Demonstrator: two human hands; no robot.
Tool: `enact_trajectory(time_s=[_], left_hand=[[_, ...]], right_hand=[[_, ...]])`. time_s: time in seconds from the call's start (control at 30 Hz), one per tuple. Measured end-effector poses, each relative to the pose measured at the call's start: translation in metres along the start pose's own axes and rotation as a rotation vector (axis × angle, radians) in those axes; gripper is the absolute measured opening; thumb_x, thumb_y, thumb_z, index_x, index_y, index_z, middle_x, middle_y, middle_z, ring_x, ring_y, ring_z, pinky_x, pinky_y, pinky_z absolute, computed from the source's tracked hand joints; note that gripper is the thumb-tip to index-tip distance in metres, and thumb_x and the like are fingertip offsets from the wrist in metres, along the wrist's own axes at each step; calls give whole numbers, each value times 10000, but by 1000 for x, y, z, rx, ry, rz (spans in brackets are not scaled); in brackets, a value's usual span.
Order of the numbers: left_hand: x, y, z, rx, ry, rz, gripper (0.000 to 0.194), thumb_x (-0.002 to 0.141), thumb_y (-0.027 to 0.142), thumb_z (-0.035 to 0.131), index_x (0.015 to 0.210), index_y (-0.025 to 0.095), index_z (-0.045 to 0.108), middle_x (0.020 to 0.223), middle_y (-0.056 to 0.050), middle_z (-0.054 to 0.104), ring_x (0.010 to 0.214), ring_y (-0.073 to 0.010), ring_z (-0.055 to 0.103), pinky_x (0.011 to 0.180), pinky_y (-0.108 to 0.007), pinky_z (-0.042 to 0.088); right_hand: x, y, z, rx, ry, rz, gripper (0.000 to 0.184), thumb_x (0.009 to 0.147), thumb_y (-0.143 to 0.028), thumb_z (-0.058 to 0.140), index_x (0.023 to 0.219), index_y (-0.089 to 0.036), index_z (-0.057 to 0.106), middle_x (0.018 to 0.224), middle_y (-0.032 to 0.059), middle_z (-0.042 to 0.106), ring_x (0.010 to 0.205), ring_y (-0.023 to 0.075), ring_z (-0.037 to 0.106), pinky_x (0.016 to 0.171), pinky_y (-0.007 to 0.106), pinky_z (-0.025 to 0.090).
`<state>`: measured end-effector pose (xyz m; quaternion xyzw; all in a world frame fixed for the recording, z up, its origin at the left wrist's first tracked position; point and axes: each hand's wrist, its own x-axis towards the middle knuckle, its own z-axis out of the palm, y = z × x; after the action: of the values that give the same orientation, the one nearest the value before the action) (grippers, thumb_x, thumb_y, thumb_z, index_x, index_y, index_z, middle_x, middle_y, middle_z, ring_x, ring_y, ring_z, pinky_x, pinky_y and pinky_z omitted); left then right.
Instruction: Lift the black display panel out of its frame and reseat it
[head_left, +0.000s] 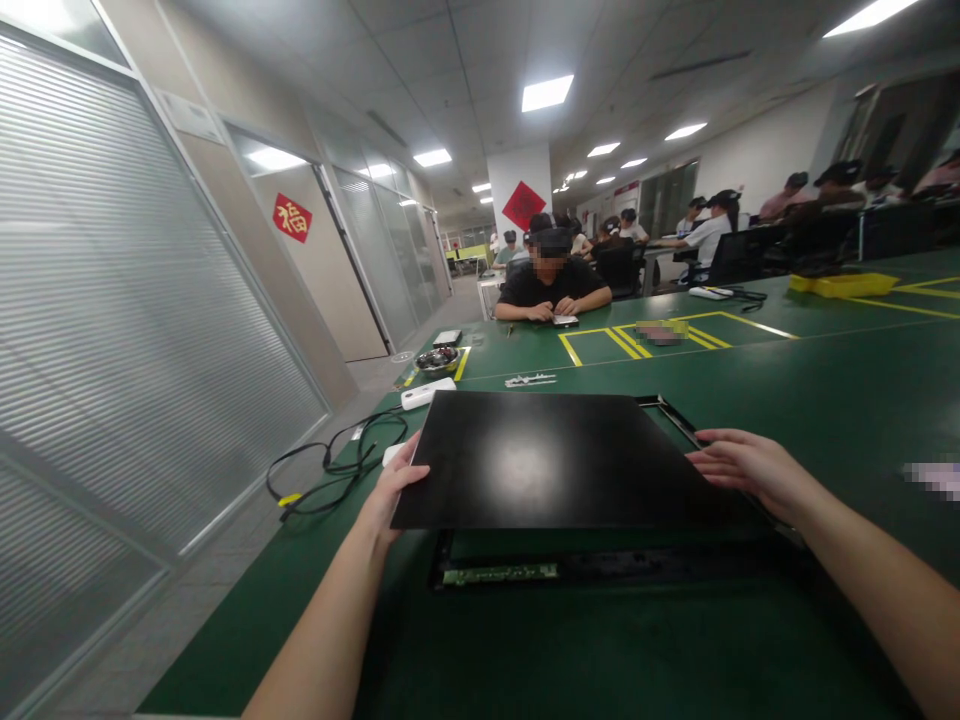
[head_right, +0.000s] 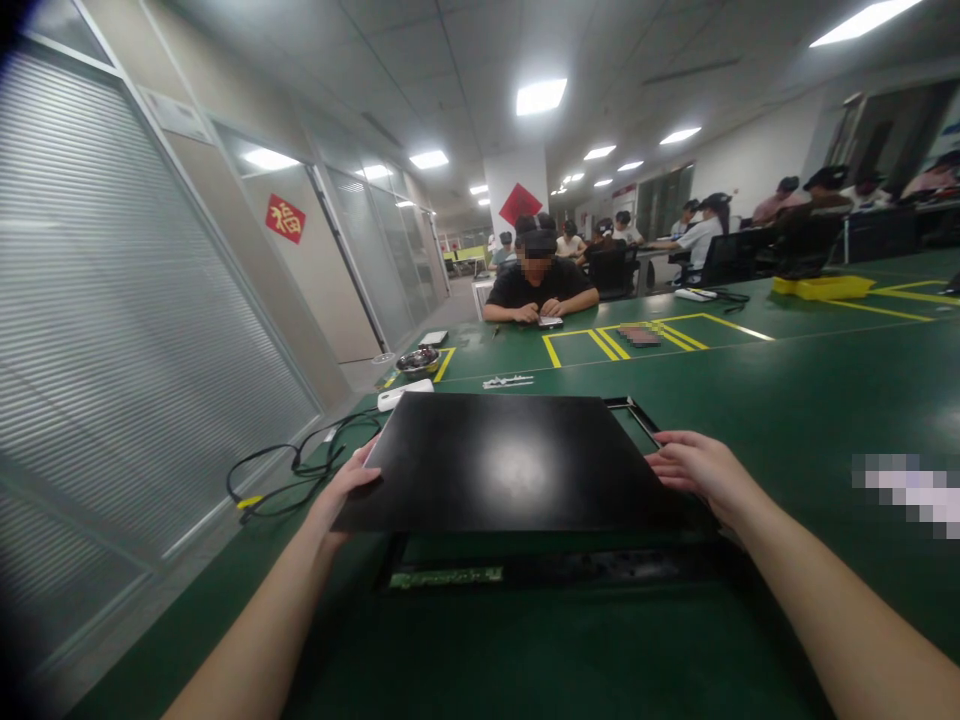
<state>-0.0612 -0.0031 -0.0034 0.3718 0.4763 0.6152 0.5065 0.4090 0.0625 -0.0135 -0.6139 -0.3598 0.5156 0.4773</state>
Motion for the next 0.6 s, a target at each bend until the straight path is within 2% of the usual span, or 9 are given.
enact_trajectory(time_s=[0.1,0.2,0.37,0.6], left_hand=[[1,0,0,-39,8,-16,746,512,201,812,1242,202,661,1041,-56,783,953,-311,727,792,-349,559],[5,-3,0,-48,31,-38,712,514,196,816,1208,182,658,962,-51,788,901,-313,738,779,-373,568],[2,-11,8,-58,32,-57,638,583,191,791,1197,188,619,903,-42,787,845,-294,752,734,-367,570],[-6,-13,18,-62,49,-81,541,606,133,779,1115,191,606,916,-42,790,826,-255,758,690,-325,570]], right_hand=[[1,-1,-1,-50,-11,19,229,789,-117,599,1009,-173,622,756,116,762,657,224,743,546,283,603],[2,-3,-4,-88,-2,40,230,829,-131,560,1047,-181,614,763,103,760,675,204,741,573,266,601],[4,-4,-10,-116,33,32,155,851,-129,537,975,-201,595,734,79,744,646,179,721,543,239,577],[6,-3,-12,-169,55,26,159,814,-133,559,943,-215,599,707,67,729,618,175,705,517,238,576]])
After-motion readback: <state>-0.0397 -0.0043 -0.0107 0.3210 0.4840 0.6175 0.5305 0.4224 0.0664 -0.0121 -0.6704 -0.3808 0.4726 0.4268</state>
